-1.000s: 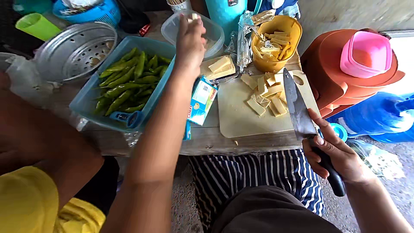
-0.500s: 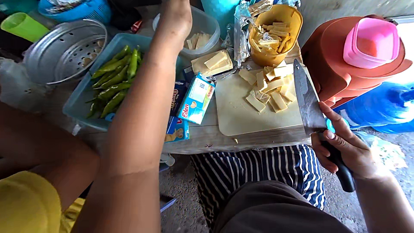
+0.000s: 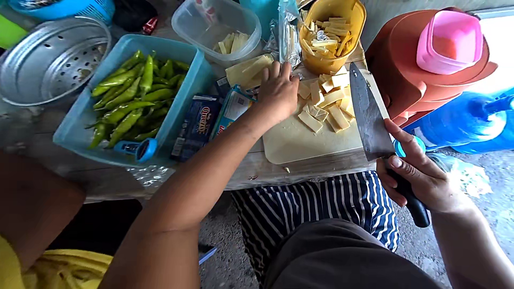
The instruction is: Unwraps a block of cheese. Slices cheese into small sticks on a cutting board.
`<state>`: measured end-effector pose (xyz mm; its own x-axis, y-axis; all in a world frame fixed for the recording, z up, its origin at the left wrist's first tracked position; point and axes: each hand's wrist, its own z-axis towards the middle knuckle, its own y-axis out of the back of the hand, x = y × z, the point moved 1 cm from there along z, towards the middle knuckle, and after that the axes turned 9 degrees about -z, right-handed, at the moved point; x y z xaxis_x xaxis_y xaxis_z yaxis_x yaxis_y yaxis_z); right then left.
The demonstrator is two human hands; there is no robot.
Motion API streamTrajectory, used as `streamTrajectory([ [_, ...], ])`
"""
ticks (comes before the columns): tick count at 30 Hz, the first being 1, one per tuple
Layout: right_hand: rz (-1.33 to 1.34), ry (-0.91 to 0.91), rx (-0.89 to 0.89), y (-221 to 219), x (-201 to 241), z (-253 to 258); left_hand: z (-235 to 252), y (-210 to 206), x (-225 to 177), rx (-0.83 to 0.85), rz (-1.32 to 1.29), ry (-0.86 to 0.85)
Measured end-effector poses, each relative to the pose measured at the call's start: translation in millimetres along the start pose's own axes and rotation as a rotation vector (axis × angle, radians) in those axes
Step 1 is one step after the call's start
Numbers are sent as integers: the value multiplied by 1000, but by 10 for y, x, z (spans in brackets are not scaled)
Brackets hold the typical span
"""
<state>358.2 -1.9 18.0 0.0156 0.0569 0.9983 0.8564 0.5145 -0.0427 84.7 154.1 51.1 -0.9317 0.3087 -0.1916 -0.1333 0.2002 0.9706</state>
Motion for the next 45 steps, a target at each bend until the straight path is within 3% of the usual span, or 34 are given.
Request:
streamTrajectory([
  [8, -11, -11, -24, -4, -55, -44, 127, 197, 39, 77, 101, -117],
  [15, -29, -3, -15, -42, -67, 1, -25, 238, 77, 172, 37, -77],
  [21, -39, 8, -6, -22, -78, -8, -443, 403, 257, 98, -493, -174],
  [24, -41, -1, 0, -23, -94, 9, -647, 316, 291, 238, -812, -281],
  [27, -45, -5, 4, -53, -91, 40, -768, 70, 188, 338, -848, -212],
  [30, -57, 5, 14, -87, -82, 58, -871, -161, 119, 117, -630, -51],
  [33, -76, 5, 25, -103, -76, 61, -972, -341, 127, -119, -534, -16],
  [41, -101, 4, 27, -108, -82, 70, -1178, -510, -55, -297, -567, 40],
  [45, -113, 3, 31, -124, -92, 78, -1197, -559, -114, -372, -588, -66],
])
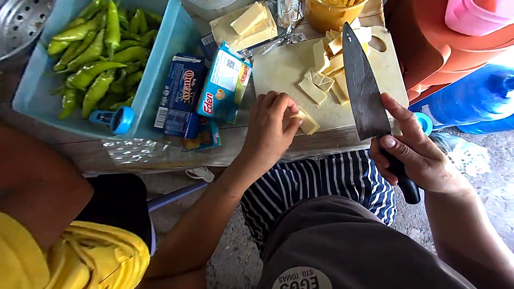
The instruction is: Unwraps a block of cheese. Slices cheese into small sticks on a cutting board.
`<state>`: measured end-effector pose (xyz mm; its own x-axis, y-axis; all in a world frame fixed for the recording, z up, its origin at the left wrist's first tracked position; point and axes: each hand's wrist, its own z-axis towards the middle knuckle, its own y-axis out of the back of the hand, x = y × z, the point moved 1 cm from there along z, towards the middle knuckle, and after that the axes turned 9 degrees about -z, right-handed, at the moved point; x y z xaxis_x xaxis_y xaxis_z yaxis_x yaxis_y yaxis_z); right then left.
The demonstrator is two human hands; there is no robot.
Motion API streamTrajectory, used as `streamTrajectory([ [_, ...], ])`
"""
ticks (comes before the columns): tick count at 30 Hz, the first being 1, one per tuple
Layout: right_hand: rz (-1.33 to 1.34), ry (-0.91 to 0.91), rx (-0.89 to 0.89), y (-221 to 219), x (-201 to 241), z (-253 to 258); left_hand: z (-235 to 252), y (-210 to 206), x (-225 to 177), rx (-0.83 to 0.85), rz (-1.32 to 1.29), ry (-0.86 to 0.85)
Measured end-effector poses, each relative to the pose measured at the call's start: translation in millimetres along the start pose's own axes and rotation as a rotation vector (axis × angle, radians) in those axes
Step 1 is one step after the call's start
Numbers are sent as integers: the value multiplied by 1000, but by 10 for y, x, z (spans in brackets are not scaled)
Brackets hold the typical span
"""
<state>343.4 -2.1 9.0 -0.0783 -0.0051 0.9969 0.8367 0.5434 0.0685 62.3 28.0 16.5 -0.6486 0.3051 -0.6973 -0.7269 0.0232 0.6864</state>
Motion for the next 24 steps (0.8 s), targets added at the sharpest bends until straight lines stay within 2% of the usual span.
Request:
streamTrajectory([
  [4, 13, 18, 11, 8, -10, 5, -14, -27, -36, -38, 4, -86],
  [6, 15, 14, 4, 17, -8, -3, -27, -1, -73, -22, -86, -82],
  [9, 20, 9, -9, 37, -5, -21, -17, 84, -151, 67, -354, 17],
  [12, 12, 7, -10, 47, -1, -20, 28, 128, -142, 117, -464, 130],
  [17, 3, 14, -10, 53, -1, -21, 105, 76, -33, 119, -426, 197],
  [24, -2, 7, -6, 59, -3, -12, 128, 22, -24, 79, -227, 133],
])
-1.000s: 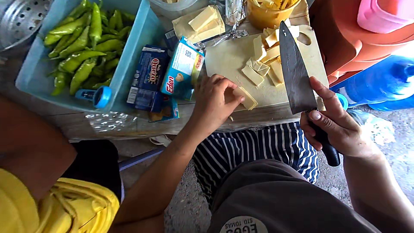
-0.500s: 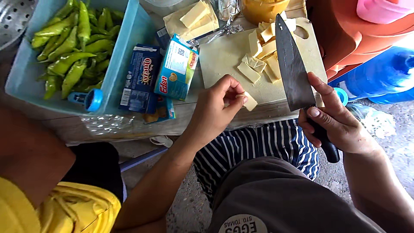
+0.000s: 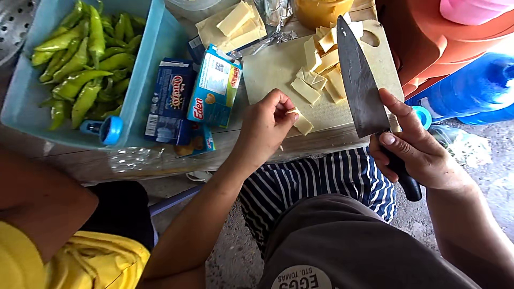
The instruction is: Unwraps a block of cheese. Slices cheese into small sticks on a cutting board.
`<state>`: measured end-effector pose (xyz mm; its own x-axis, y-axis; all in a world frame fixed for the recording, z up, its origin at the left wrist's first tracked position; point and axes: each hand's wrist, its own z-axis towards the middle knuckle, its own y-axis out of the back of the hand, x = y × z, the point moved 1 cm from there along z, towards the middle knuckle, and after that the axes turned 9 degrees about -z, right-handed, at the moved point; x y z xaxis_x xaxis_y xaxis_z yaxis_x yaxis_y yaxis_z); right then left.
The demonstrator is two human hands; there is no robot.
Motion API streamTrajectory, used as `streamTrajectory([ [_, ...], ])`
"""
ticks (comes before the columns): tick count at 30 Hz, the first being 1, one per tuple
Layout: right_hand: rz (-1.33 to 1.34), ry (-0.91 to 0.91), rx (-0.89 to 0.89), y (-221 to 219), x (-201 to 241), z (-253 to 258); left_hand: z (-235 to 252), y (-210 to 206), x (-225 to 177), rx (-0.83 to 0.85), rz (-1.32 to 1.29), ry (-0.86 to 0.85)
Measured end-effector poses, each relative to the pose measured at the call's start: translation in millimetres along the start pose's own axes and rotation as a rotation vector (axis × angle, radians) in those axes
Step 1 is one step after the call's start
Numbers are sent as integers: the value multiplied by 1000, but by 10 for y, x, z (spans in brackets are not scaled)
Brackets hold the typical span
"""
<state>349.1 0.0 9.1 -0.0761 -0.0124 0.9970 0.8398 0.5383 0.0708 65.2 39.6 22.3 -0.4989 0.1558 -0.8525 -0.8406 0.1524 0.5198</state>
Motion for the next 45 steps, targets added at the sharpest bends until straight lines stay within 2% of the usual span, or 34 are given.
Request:
streamTrajectory([
  [6, -56, -10, 20, -21, 21, 36, -58, -7, 44, -39, 185, -110],
  [9, -188, -85, 14, -51, 66, 64, -125, 31, 50, 53, 247, -275],
  [11, -347, -131, 14, -76, 93, 86, -171, -5, 104, 68, 301, -380],
  [13, -597, -128, 19, -112, 130, 111, -203, -71, 158, 12, 323, -453],
  [17, -1060, -41, 57, -236, 300, 192, -264, -225, 204, -113, 341, -471],
  [23, -1339, 23, 164, -317, 464, 242, -335, -343, 264, -221, 359, -525],
  [30, -1470, 15, 214, -394, 574, 222, -325, -363, 321, -253, 316, -565],
  [35, -1520, -59, 254, -448, 542, 222, -335, -375, 359, -263, 299, -574],
  [37, -1496, -64, 256, -443, 487, 244, -335, -383, 375, -276, 279, -590],
  [41, -1248, -54, 256, -229, 461, 314, -345, -373, 376, -274, 251, -590],
  [45, -1351, -50, 211, -279, 572, 280, -341, -389, 383, -304, 268, -608],
])
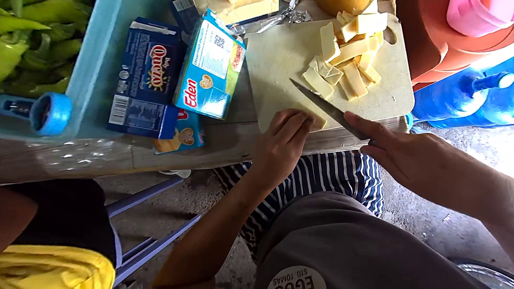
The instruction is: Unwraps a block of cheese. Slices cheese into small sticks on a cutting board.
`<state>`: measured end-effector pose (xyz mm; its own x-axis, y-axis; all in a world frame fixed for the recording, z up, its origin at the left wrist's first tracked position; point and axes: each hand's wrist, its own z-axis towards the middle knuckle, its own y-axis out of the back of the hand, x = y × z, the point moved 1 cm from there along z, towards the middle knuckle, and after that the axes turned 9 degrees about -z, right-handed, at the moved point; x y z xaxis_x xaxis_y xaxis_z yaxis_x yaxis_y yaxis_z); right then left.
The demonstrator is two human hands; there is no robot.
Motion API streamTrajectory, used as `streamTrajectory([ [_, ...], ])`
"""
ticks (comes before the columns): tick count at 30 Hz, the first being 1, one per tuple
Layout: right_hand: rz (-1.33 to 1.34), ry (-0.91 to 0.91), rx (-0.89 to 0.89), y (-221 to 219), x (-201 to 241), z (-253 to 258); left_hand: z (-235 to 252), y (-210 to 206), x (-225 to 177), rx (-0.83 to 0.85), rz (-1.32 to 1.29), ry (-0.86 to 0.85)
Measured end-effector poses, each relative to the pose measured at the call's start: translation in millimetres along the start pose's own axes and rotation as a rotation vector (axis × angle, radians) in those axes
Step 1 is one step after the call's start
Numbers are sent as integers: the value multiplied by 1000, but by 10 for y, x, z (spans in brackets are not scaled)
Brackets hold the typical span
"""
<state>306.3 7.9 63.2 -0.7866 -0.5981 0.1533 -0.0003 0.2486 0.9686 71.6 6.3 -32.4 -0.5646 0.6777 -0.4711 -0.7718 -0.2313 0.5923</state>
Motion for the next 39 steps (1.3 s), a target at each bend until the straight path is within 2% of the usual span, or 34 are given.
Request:
streamTrajectory([
  [4, -140, 31, 5, -4, 111, -80, 12, 6, -3, 17, 4, 1],
  [10, -195, -5, 56, -87, 159, -59, 7, 15, -7, 20, 12, 6],
  [12, -153, 8, 50, -141, 138, -32, 4, 9, -4, 7, 6, 10],
  [15, 112, 26, 62, -106, -42, 2, -13, 4, -3, 0, -12, 9],
  [17, 179, 25, 65, -46, -107, 6, -12, 0, 5, -25, -7, -9],
  [21, -13, 50, -9, -3, 21, -76, -23, -6, -5, -34, 37, -9],
  [31, -161, 14, 88, -89, 120, -75, -15, 1, 3, -22, 42, -4],
  [33, -107, 21, 79, -129, 86, -65, -7, 1, 1, -25, 42, 7],
  [36, 137, 53, 72, -118, -114, -58, 11, 23, -18, 14, 29, 28],
  [39, 115, 66, -59, -81, -166, -114, 72, 62, -21, 80, 53, 30],
])
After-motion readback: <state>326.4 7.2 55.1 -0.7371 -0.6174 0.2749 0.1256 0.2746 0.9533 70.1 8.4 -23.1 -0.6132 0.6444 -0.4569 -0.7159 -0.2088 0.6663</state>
